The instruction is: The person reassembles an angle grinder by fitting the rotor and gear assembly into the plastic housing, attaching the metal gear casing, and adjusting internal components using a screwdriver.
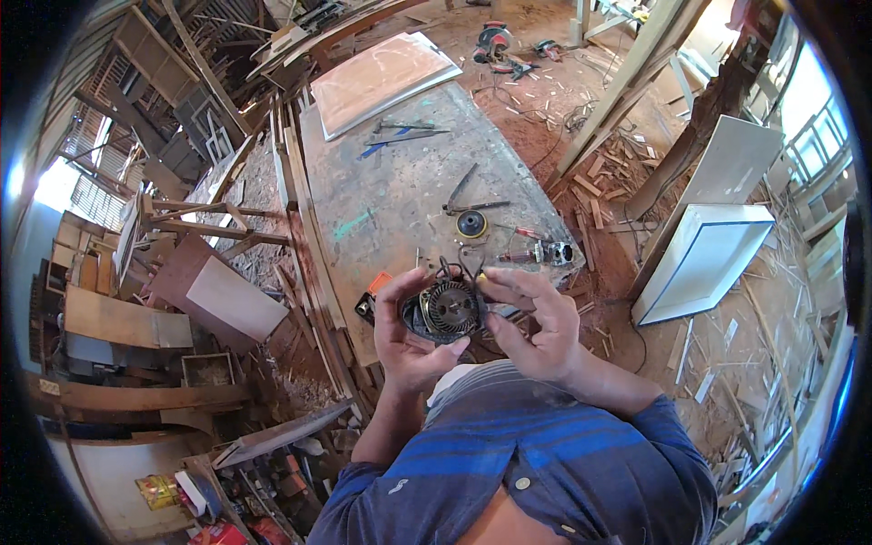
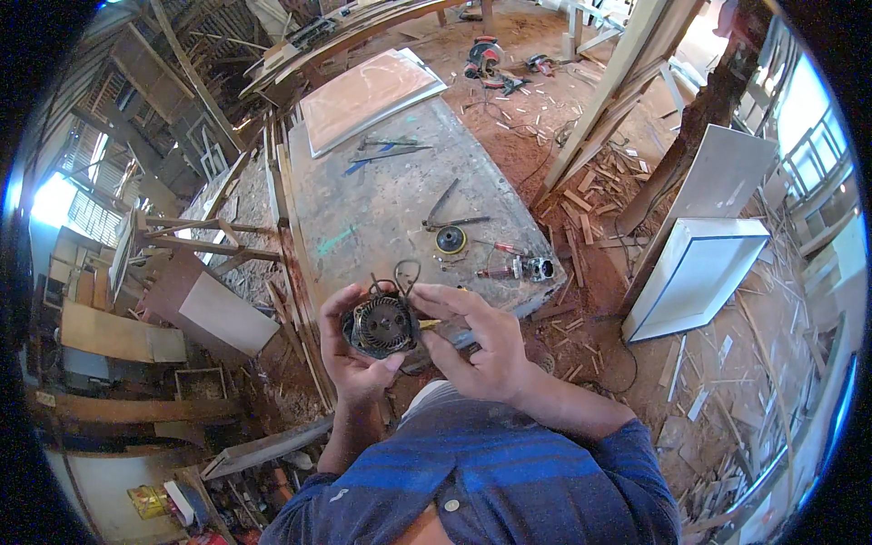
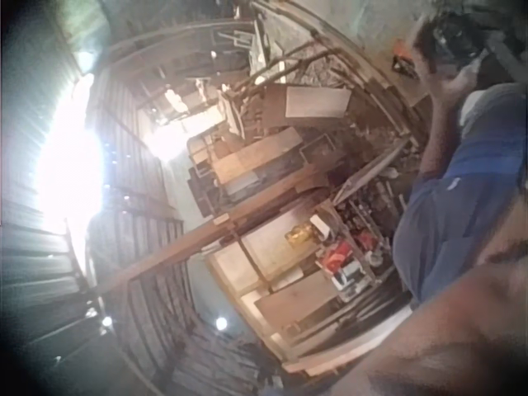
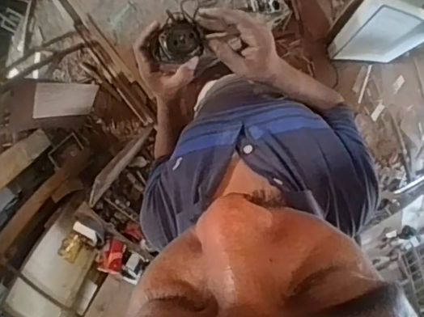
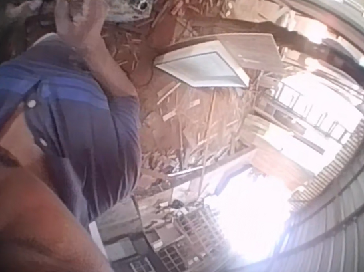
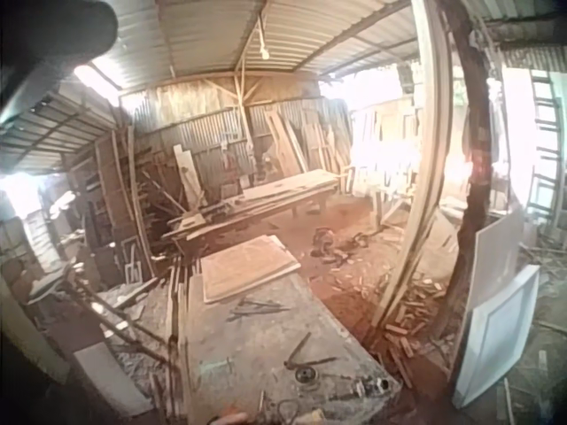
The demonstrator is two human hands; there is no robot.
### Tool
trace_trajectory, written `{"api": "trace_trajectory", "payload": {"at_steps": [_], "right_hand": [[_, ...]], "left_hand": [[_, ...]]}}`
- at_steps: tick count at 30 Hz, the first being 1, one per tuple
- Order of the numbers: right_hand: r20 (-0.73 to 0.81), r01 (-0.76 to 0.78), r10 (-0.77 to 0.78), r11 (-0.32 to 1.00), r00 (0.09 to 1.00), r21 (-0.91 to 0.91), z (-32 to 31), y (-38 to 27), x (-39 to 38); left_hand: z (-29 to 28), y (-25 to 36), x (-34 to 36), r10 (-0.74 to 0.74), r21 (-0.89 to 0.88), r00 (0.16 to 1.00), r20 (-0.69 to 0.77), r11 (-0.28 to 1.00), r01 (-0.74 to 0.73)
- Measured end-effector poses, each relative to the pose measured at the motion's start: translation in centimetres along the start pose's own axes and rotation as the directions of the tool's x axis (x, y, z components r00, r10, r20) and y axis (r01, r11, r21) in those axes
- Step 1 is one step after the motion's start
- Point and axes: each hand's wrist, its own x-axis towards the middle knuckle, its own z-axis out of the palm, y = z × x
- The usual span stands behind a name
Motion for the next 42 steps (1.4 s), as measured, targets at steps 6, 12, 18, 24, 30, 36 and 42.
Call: {"api": "trace_trajectory", "payload": {"at_steps": [6, 12, 18, 24, 30, 36, 42], "right_hand": [[0.19, 0.007, -0.02, 0.997, 0.982, 0.073, -0.2, -0.2, 0.4], [0.272, -0.17, 0.128, 0.976, 0.954, 0.138, -1.5, 1.1, 0.4], [0.225, -0.131, 0.06, 0.94, 0.973, 0.315, -1.2, 2.9, 0.4], [0.272, 0.061, -0.088, 0.992, 0.958, 0.108, -2.4, 2.5, 1.7], [0.281, 0.058, -0.086, 0.993, 0.956, 0.106, -2.8, 2.2, 2.3], [0.308, 0.069, -0.09, 0.995, 0.947, 0.077, -2.9, 2.2, 2.4], [0.397, 0.241, -0.21, 0.97, 0.894, -0.027, -3.9, 1.0, 3.5]], "left_hand": [[0.4, 0.0, 0.0, 0.022, -0.08, 1.0, 0.018, 0.997, -0.02], [0.0, 0.4, -0.1, -0.035, -0.1, 0.998, 0.056, 0.994, 0.04], [-0.2, 0.5, 0.1, -0.055, -0.053, 0.995, 0.08, 0.997, 0.06], [0.1, 0.7, -0.2, -0.057, -0.108, 0.997, 0.05, 0.992, 0.062], [-0.3, 0.8, -0.3, -0.07, -0.057, 0.994, 0.081, 0.996, 0.074], [-0.6, 1.2, -0.4, -0.107, -0.073, 0.987, 0.118, 0.99, 0.117], [-1.1, 1.5, -0.3, -0.051, 0.034, 0.986, 0.161, 0.998, 0.047]]}}
